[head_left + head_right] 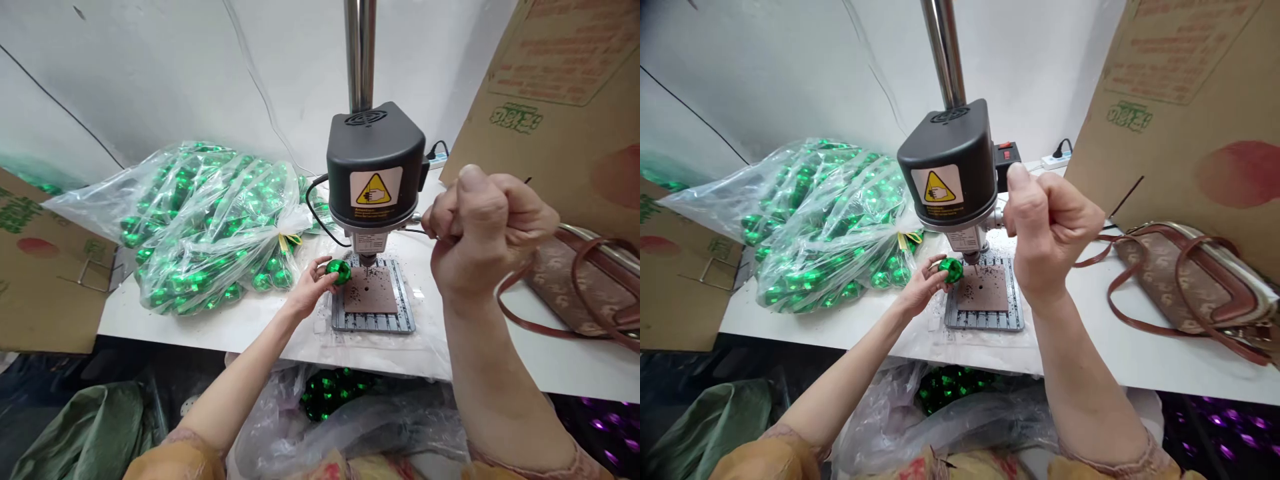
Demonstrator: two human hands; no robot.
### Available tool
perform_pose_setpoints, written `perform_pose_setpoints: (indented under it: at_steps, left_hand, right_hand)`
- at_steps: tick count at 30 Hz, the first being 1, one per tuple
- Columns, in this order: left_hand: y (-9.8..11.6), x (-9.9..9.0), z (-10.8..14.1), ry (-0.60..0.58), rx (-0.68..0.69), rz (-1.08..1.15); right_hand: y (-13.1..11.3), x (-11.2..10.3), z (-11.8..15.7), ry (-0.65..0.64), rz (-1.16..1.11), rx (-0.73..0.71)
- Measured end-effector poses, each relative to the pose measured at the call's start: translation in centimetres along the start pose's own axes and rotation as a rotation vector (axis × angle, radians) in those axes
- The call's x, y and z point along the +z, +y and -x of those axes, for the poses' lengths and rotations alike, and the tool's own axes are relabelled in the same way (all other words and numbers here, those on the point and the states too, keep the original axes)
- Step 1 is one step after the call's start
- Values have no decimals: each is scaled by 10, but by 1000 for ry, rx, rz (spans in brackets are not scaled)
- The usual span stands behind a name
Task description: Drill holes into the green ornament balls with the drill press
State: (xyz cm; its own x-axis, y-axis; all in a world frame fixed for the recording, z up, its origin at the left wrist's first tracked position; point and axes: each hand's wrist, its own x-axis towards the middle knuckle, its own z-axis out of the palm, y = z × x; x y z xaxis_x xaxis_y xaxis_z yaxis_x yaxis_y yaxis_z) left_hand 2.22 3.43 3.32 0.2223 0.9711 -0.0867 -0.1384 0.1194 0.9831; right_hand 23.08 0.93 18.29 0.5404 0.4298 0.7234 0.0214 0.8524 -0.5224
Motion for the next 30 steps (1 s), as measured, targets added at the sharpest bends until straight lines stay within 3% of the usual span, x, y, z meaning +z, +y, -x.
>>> perform_pose_setpoints:
  at_steps: [4, 12, 20, 30]
  left_hand:
    - [-16, 19, 0, -2, 61, -91]
    - [-21, 30, -8, 5, 156, -412]
    - [-31, 49, -4, 70, 423, -703]
    - [-47, 47, -5, 20, 341, -564]
  right_hand:
    - [3, -1, -1, -12, -21, -24]
    - [6, -3, 1, -37, 17, -29]
    - [6, -4, 1, -67, 14, -41]
    - [6, -7, 11, -64, 1, -79]
